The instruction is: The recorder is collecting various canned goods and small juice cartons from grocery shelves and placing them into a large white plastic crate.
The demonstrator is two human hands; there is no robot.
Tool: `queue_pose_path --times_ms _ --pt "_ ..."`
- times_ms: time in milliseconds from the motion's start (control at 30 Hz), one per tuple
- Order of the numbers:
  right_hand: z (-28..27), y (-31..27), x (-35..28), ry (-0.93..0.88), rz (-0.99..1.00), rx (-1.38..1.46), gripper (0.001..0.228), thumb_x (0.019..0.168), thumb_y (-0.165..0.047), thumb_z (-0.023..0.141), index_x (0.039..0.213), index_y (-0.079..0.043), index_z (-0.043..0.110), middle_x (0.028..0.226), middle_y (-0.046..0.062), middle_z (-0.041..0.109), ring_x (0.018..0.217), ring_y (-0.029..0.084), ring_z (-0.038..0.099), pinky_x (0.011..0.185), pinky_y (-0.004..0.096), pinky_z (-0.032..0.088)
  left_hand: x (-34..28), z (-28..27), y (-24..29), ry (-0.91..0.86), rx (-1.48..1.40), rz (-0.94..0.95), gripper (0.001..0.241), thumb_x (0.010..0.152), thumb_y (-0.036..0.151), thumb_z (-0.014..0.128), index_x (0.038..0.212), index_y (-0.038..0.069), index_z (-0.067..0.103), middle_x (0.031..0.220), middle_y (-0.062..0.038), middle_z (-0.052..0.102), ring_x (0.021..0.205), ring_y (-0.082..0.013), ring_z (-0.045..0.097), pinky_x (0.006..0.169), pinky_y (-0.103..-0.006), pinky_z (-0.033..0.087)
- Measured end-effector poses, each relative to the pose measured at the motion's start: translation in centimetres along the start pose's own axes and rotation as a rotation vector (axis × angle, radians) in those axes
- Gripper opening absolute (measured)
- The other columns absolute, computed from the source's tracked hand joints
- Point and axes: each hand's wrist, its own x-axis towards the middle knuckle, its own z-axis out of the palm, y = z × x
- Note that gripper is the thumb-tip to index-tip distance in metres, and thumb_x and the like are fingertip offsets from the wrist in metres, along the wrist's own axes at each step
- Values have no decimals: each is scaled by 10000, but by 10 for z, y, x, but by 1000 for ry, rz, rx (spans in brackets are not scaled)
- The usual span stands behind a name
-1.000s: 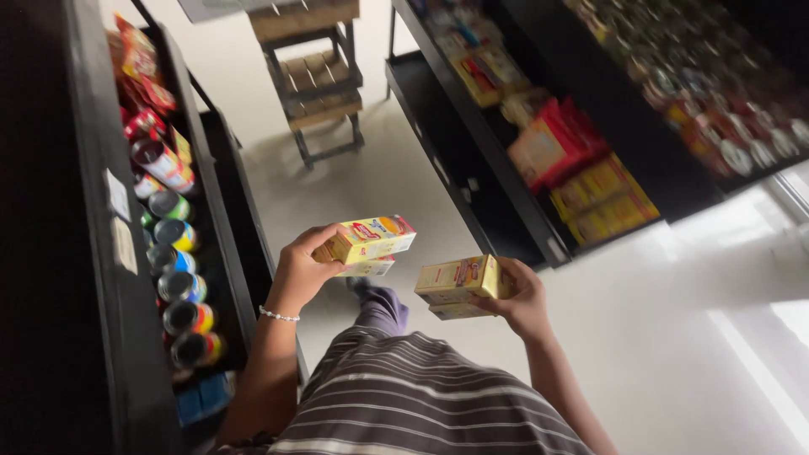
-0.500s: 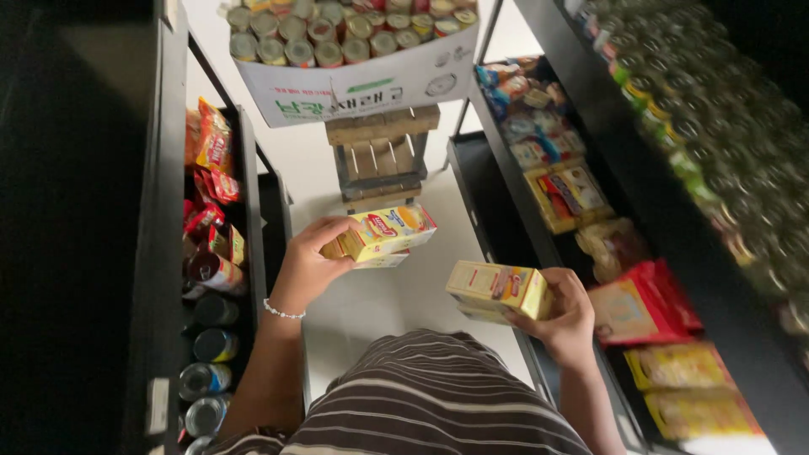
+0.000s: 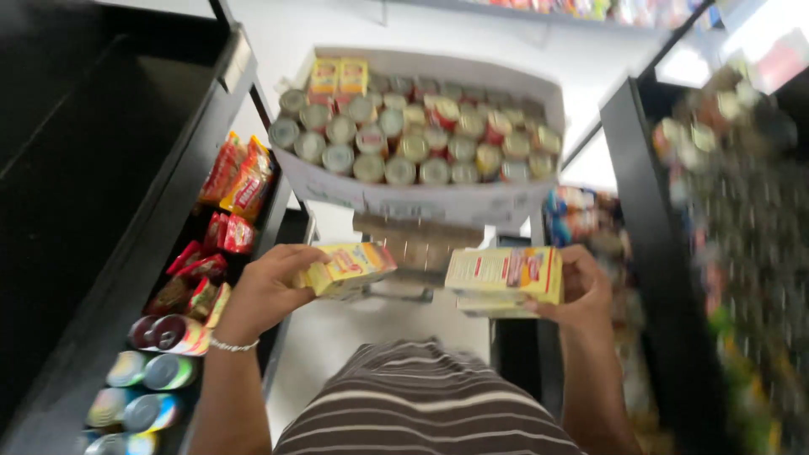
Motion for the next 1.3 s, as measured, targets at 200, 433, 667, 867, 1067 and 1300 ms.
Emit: queue_pose_path --times_ms 200,433,667,867,1067,1300 --pt "12 -39 188 1 -185 -256 612 688 -40 941 1216 -2 635 1113 97 737 972 168 739 898 341 633 36 -15 -6 203 -97 27 548 637 -34 820 1169 68 738 1205 -96 716 1096 -209 701 940 -317 549" --pt "88 8 352 -136 -291 -196 589 757 21 981 1222 31 619 1178 86 670 1132 174 698 1043 347 615 90 -65 -32 438 -52 112 517 657 -101 807 1148 32 717 1157 -78 714 1076 -154 679 947 -263 526" --pt "145 54 442 -15 -50 -977 681 635 -324 1031 1163 -2 747 1097 80 659 1019 219 692 935 346 581 205 -137 -64 287 -108 161 520 662 -100 810 1157 24 711 1175 -94 703 1003 -147 669 851 -253 530" --pt "170 80 488 -159 148 -1228 724 585 -389 1015 1117 29 759 1034 137 666 888 261 675 779 382 576 272 -146 -103 181 -13 269 526 662 -92 829 1159 27 703 1151 -115 704 1050 -216 707 929 -300 558" --pt "179 139 517 -530 573 -1493 622 603 -501 923 857 50 783 745 191 733 664 281 708 676 389 571 282 -142 -118 146 -72 253 544 665 -86 836 1181 31 706 1193 -119 698 1095 -223 700 969 -314 558" --pt "187 202 560 -624 765 -1510 696 554 -542 941 829 77 781 769 173 748 662 255 721 645 367 581 282 -142 -124 114 -102 207 571 638 -92 837 1183 24 711 1195 -132 697 1086 -228 699 919 -312 567"
